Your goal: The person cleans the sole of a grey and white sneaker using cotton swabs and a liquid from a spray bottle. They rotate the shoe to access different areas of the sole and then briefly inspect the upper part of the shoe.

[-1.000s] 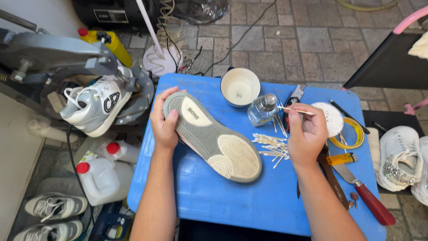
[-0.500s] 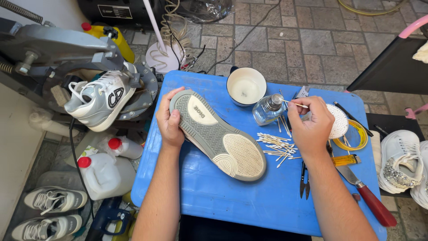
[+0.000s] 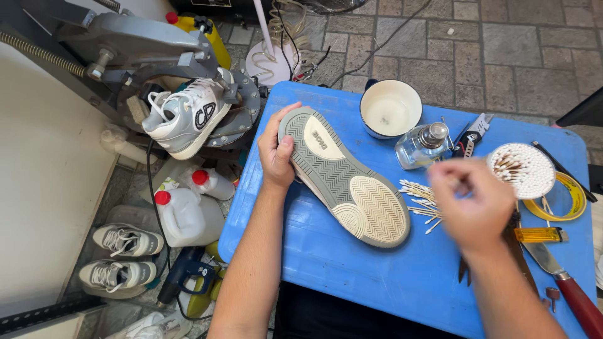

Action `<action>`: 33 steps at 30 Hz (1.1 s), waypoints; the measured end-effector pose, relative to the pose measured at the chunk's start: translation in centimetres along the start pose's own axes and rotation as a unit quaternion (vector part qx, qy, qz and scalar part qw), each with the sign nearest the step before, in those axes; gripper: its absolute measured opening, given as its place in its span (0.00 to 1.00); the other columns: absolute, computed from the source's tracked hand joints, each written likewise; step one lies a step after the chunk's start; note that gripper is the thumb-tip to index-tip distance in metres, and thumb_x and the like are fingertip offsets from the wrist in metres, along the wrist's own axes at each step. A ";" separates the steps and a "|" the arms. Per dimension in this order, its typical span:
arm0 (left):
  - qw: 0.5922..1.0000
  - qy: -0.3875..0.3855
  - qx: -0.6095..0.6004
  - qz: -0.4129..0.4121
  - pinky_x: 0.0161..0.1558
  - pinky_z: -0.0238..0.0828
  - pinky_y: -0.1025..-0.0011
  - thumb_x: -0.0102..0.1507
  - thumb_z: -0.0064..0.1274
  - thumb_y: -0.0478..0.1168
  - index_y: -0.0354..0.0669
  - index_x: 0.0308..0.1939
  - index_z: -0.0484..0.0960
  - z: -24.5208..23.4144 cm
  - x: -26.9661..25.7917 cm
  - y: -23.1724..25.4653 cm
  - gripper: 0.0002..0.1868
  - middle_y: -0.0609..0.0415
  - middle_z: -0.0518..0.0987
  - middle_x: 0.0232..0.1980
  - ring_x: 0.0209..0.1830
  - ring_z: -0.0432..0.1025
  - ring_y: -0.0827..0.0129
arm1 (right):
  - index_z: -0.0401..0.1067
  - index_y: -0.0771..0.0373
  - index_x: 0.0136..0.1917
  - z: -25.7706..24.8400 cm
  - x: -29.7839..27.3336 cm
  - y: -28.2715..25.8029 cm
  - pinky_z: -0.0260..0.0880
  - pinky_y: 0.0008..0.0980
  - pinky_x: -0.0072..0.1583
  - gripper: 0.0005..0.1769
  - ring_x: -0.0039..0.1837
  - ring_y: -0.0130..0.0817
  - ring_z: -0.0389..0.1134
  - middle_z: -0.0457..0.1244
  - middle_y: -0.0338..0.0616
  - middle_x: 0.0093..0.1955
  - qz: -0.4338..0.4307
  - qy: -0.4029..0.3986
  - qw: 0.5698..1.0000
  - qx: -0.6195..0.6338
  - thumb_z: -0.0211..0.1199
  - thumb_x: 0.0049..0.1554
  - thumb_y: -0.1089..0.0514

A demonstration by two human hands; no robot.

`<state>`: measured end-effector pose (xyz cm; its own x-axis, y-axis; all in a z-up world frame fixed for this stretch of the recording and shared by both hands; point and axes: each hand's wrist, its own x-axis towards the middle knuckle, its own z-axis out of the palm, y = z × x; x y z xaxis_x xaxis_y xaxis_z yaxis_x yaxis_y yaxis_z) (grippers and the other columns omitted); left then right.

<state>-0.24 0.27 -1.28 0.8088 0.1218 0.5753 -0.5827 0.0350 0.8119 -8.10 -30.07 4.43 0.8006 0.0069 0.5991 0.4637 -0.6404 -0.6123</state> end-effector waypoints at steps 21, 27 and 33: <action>1.000 0.011 -0.013 -0.001 0.65 0.68 0.69 0.66 0.47 0.62 0.29 0.65 0.75 -0.3 -0.5 -1.0 0.39 0.47 0.79 0.58 0.59 0.73 0.66 | 0.77 0.68 0.44 3.5 -3.2 -2.5 0.57 0.28 0.34 0.04 0.30 0.26 0.60 0.61 0.39 0.28 -0.073 -0.107 0.988 0.079 0.68 0.53 0.69; 1.000 0.018 -0.015 -0.005 0.65 0.68 0.69 0.66 0.47 0.61 0.29 0.65 0.75 -0.2 -0.6 -1.0 0.38 0.47 0.79 0.58 0.59 0.73 0.66 | 0.77 0.68 0.45 3.6 -3.4 -2.5 0.56 0.30 0.34 0.05 0.29 0.27 0.58 0.58 0.39 0.27 -0.025 -0.102 0.992 0.076 0.68 0.53 0.69; 1.000 0.013 -0.017 0.000 0.65 0.67 0.69 0.67 0.47 0.61 0.28 0.65 0.75 -0.3 -0.6 -0.9 0.38 0.47 0.79 0.58 0.59 0.72 0.67 | 0.78 0.68 0.45 3.7 -3.3 -2.7 0.57 0.31 0.34 0.07 0.29 0.28 0.59 0.59 0.40 0.27 -0.082 -0.124 0.983 0.104 0.68 0.50 0.70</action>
<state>-0.17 0.47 -2.41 0.8069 0.1473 0.5720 -0.5853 0.0692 0.8078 -10.57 -25.46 2.21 0.7643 0.3010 0.5703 0.6415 -0.4448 -0.6250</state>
